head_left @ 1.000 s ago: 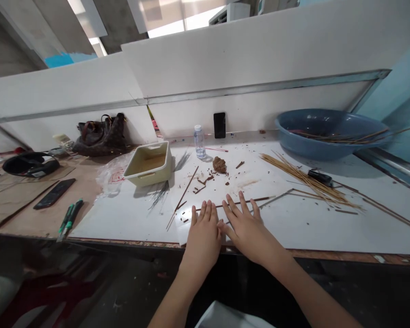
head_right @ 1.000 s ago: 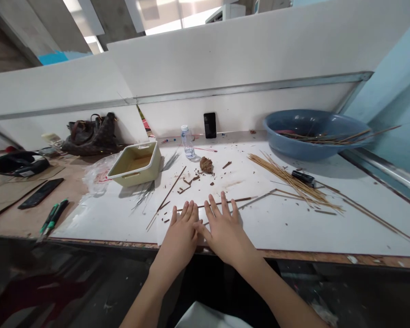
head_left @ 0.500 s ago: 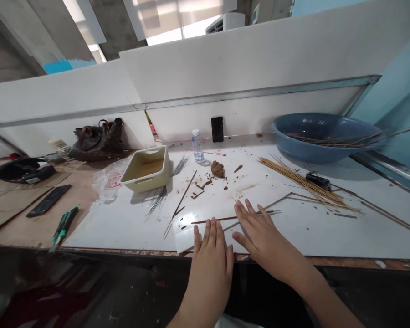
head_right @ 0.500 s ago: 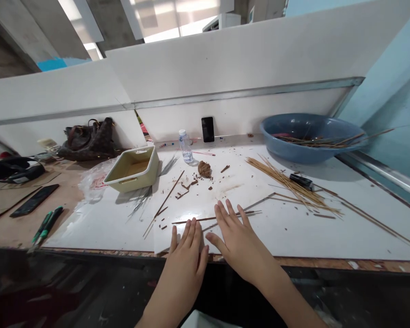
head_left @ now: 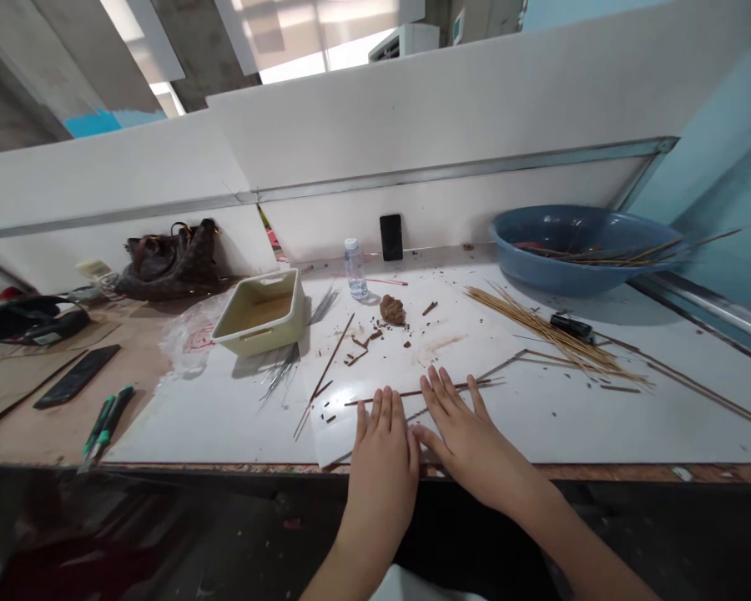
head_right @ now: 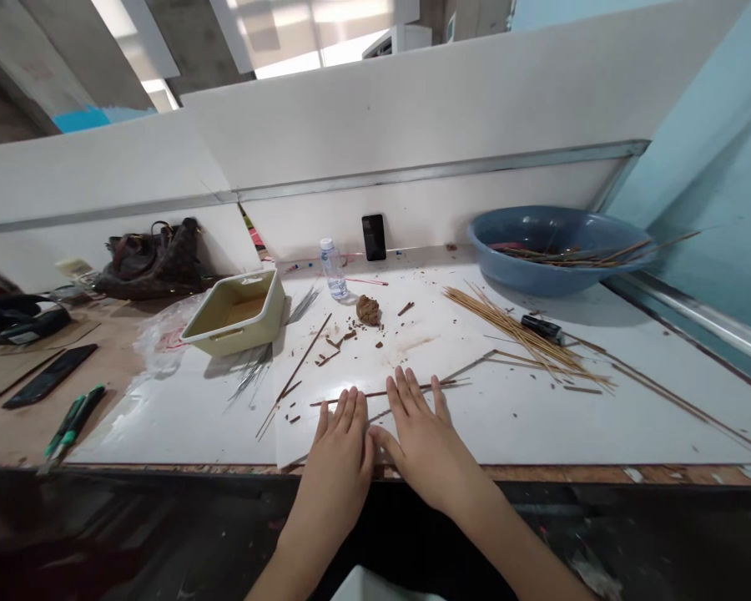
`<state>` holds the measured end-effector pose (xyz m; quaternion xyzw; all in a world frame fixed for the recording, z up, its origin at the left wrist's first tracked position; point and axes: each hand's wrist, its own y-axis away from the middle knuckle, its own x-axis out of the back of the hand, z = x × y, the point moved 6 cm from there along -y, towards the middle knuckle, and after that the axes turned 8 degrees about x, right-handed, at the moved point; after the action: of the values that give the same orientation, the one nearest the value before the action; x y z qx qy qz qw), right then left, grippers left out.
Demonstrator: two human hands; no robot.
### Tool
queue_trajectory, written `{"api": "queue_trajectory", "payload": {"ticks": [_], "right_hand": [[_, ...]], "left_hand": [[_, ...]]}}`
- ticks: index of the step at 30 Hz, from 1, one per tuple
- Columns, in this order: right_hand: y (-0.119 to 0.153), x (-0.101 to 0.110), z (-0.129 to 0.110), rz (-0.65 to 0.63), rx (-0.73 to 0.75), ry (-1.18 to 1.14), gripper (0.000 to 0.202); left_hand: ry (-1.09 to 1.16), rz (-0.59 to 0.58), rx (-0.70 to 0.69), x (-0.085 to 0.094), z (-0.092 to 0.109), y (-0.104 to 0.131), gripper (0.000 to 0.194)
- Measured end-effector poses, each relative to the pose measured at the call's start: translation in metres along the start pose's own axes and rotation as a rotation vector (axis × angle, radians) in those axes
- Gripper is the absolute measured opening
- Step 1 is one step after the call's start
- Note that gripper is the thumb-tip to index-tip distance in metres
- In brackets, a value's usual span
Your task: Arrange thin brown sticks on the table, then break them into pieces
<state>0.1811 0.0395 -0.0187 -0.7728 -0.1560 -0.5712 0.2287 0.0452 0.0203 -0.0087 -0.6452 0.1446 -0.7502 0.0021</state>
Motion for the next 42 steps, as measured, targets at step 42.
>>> {"api": "queue_trajectory", "payload": {"ticks": [42], "right_hand": [[-0.004, 0.003, 0.000, -0.094, -0.048, -0.004, 0.086]], "left_hand": [[-0.017, -0.006, 0.071, 0.009, -0.032, -0.002, 0.053]]}}
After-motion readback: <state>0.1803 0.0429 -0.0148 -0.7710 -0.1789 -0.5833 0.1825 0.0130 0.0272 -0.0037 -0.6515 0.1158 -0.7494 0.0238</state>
